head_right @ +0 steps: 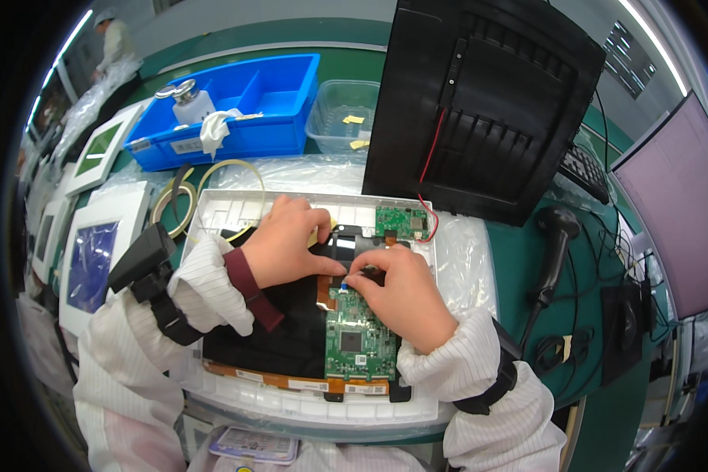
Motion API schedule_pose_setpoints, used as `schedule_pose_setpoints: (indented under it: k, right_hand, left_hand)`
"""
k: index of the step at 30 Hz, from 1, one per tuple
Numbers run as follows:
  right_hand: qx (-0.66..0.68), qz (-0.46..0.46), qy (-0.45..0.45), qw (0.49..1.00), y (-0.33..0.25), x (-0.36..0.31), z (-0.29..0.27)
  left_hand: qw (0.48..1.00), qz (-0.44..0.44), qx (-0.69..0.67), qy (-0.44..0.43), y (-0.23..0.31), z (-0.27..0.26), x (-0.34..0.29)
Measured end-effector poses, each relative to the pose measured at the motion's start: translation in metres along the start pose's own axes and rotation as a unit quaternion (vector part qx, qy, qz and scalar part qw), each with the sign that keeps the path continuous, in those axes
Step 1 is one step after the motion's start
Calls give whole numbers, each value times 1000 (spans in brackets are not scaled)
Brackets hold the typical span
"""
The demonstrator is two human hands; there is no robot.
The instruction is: The person assembles an electronic module by connecting flexible circuit cables to a printed circuit board by hand.
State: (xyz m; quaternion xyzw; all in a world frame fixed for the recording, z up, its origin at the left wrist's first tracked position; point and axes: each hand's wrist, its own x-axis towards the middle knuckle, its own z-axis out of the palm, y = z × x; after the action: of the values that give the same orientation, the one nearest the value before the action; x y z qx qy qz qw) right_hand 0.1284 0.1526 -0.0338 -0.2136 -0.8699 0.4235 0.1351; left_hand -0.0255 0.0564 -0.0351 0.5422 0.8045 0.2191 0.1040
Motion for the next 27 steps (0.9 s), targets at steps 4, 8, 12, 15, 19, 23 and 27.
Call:
schedule_pose_setpoints:
  k: [4, 8, 12, 15, 19, 23, 27]
  right_hand:
    - [7, -2, 2, 1000, -3, 0, 0]
    - [12, 5, 3, 1000, -4, -1, -1]
    - [14, 8, 4, 1000, -1, -1, -5]
    - [13, 4, -9, 1000, -4, 0, -6]
    - [29, 21, -47, 998, -5, 2, -10]
    - [28, 22, -67, 997, -8, 3, -14]
    - [26, 30, -73, 997, -9, 4, -14]
  left_hand:
    - [1000, -8, 15, -1, -1, -1, 5]
    - [994, 89, -12, 68, -6, -5, 10]
    - [936, 351, 30, -7, -8, -24, 7]
    - [916, 386, 82, -71, -15, -33, -8]
    - [895, 407, 141, -112, -21, -31, -9]
    - [895, 421, 136, -53, -23, -25, -7]
    - [896, 415, 153, -33, -25, -21, -4]
